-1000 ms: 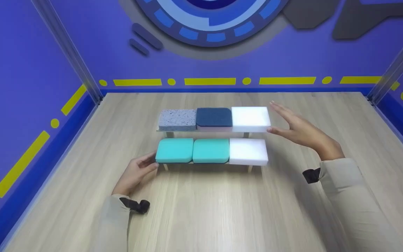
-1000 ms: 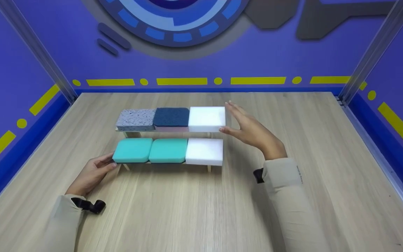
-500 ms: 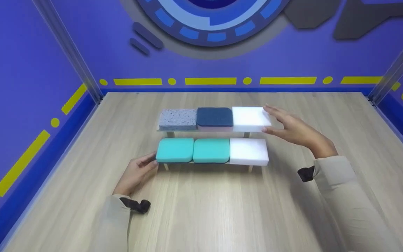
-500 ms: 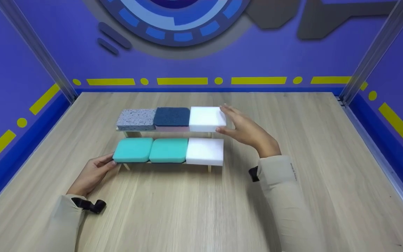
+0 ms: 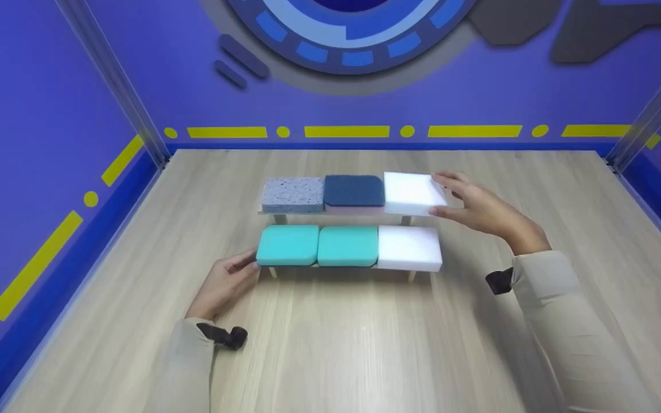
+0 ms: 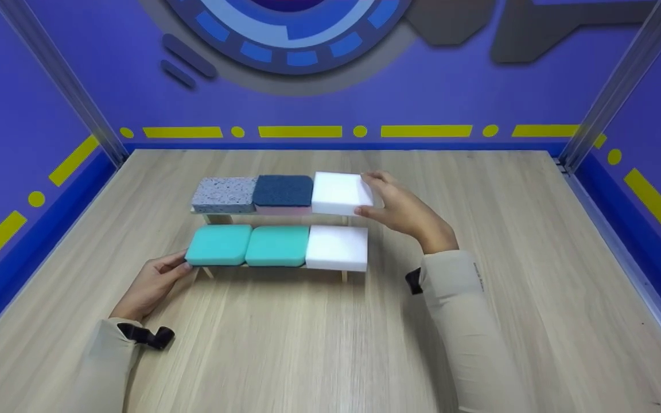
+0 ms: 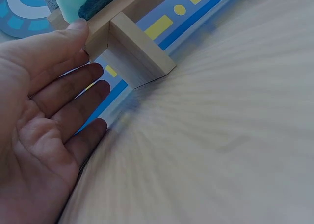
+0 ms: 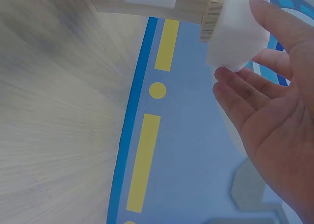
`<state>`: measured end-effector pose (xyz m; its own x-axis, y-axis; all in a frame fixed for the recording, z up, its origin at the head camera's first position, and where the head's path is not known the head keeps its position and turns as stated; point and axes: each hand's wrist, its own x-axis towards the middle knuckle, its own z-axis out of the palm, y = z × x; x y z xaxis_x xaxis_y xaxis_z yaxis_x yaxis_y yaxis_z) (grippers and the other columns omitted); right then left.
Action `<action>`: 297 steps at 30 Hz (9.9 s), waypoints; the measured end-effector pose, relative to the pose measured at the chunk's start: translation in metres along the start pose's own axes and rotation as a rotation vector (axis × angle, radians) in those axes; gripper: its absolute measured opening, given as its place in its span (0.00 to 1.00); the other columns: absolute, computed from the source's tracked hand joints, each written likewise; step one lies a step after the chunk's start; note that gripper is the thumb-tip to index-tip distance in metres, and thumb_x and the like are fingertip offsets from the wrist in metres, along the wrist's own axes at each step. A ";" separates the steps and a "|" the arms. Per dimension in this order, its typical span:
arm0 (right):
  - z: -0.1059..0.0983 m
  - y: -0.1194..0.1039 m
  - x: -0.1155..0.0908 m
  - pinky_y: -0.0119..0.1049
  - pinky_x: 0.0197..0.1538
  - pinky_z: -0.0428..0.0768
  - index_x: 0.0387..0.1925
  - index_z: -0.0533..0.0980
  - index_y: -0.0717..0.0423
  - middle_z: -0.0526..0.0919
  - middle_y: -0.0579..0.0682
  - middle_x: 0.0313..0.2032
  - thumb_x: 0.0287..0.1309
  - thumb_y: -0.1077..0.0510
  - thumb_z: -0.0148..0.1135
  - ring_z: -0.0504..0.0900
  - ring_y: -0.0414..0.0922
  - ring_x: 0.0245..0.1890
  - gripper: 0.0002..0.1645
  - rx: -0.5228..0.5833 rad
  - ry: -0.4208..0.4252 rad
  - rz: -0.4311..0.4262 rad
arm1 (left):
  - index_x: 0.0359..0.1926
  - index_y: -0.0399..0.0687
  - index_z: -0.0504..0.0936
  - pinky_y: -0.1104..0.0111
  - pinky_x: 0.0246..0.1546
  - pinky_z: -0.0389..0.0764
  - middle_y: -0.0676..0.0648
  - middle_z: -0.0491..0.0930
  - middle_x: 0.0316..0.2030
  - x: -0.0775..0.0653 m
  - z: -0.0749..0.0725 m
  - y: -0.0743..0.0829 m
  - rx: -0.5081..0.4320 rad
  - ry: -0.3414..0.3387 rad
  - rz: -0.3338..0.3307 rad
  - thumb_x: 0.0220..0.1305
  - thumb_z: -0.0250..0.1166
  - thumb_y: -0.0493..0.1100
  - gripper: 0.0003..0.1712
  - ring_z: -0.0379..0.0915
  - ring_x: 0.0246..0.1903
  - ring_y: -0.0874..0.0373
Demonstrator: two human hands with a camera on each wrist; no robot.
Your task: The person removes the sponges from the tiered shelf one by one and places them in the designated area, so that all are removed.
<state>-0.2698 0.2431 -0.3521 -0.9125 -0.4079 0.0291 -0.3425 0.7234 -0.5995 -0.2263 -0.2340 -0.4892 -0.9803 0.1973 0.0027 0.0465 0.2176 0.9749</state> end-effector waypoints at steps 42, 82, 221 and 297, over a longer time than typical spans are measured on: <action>-0.017 0.042 -0.033 0.62 0.65 0.64 0.66 0.63 0.69 0.59 0.65 0.68 0.59 0.60 0.65 0.61 0.66 0.66 0.37 -0.001 0.154 -0.061 | 0.63 0.38 0.72 0.63 0.68 0.64 0.42 0.71 0.64 0.001 0.002 -0.001 0.022 0.029 -0.012 0.66 0.62 0.45 0.27 0.62 0.68 0.51; 0.016 0.104 -0.043 0.62 0.66 0.62 0.67 0.58 0.72 0.53 0.69 0.70 0.59 0.66 0.63 0.56 0.69 0.68 0.38 0.069 0.103 0.083 | 0.64 0.39 0.71 0.64 0.68 0.65 0.41 0.70 0.65 0.000 0.002 -0.001 0.023 0.032 -0.030 0.66 0.62 0.45 0.28 0.62 0.68 0.50; 0.026 -0.052 0.046 0.54 0.73 0.57 0.73 0.53 0.57 0.53 0.56 0.74 0.58 0.43 0.66 0.54 0.58 0.73 0.51 0.104 -0.069 -0.062 | 0.63 0.39 0.72 0.75 0.61 0.72 0.41 0.72 0.63 0.001 0.002 0.000 -0.022 0.028 -0.013 0.66 0.63 0.44 0.27 0.66 0.65 0.52; 0.025 -0.039 0.034 0.52 0.71 0.64 0.71 0.56 0.65 0.55 0.63 0.72 0.60 0.57 0.64 0.60 0.60 0.70 0.42 0.164 0.010 -0.091 | 0.64 0.37 0.71 0.77 0.59 0.72 0.40 0.72 0.63 -0.001 0.003 0.002 -0.076 0.040 -0.030 0.65 0.63 0.40 0.28 0.66 0.64 0.52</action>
<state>-0.2821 0.1870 -0.3481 -0.8816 -0.4619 0.0967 -0.3839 0.5830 -0.7160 -0.2246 -0.2306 -0.4878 -0.9880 0.1535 -0.0194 0.0037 0.1489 0.9888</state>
